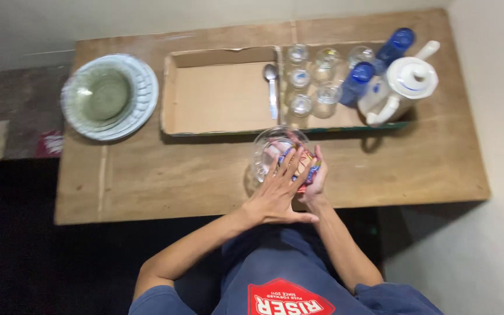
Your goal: Cleaning a spoon and organizing small packets into a glass bowl on a table.
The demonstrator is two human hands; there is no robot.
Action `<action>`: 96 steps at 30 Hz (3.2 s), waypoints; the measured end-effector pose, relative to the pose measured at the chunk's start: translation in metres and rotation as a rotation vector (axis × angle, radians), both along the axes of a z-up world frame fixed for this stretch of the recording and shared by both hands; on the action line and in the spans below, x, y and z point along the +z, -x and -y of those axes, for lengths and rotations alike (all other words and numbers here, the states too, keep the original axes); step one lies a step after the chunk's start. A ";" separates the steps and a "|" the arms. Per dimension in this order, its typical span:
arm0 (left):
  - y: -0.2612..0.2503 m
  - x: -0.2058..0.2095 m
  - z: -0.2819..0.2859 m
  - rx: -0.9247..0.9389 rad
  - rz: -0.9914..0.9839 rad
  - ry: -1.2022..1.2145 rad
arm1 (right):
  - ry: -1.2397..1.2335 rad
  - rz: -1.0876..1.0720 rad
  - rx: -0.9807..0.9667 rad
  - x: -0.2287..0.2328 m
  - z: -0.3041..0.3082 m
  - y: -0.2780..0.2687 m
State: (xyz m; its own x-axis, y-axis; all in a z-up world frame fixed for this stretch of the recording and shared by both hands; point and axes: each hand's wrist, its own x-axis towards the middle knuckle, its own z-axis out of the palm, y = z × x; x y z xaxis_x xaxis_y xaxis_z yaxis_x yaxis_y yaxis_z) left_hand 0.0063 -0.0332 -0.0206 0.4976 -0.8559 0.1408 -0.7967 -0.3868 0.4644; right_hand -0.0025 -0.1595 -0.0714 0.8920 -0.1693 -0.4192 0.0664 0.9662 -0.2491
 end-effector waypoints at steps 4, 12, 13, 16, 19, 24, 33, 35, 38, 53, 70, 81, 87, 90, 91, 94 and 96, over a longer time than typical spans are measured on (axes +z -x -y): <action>-0.018 -0.046 0.044 -0.087 0.000 0.025 | -0.002 -0.012 -0.096 0.078 -0.002 0.016; -0.041 -0.043 0.054 0.161 0.211 -0.150 | 0.069 0.034 -0.010 0.000 0.041 0.018; -0.040 -0.046 0.047 0.175 0.213 -0.158 | 0.062 0.037 0.005 0.012 0.039 0.019; -0.035 -0.043 0.019 0.218 0.155 -0.175 | 0.160 0.104 0.108 0.025 0.034 0.014; -0.022 -0.020 -0.001 0.169 0.009 -0.201 | 0.076 0.155 0.092 0.006 0.035 0.000; 0.003 -0.004 -0.010 -0.089 0.033 0.035 | 0.067 0.087 0.010 0.004 0.032 -0.012; -0.012 -0.022 0.040 -0.118 0.058 -0.026 | 0.121 -0.079 -0.074 -0.010 0.034 0.024; -0.024 -0.049 0.047 -0.077 0.116 -0.101 | 0.082 -0.042 -0.055 -0.026 0.047 0.026; -0.032 -0.036 0.038 0.025 0.164 -0.173 | 0.112 0.029 -0.004 -0.003 0.052 0.026; 0.022 0.010 0.007 -0.065 -0.075 0.001 | 0.063 0.167 0.070 0.011 0.032 0.009; -0.003 -0.009 0.011 0.146 0.099 -0.158 | 0.228 0.156 0.075 -0.003 0.063 0.023; 0.013 0.010 0.027 -0.185 -0.063 0.058 | -0.088 0.448 0.231 0.026 0.041 0.026; -0.017 -0.007 0.063 -0.096 -0.070 -0.087 | -0.005 0.149 0.011 0.017 0.051 0.032; -0.027 -0.010 0.046 0.019 0.158 -0.120 | 0.000 0.151 0.100 0.006 0.058 0.032; -0.025 -0.009 0.040 0.036 0.165 -0.125 | -0.004 0.160 0.116 0.007 0.061 0.030; -0.014 -0.001 0.015 0.144 0.157 -0.118 | 0.146 0.259 0.147 0.010 0.060 0.021; -0.003 0.010 -0.001 0.090 -0.001 -0.066 | 0.194 0.209 0.081 0.019 0.052 0.015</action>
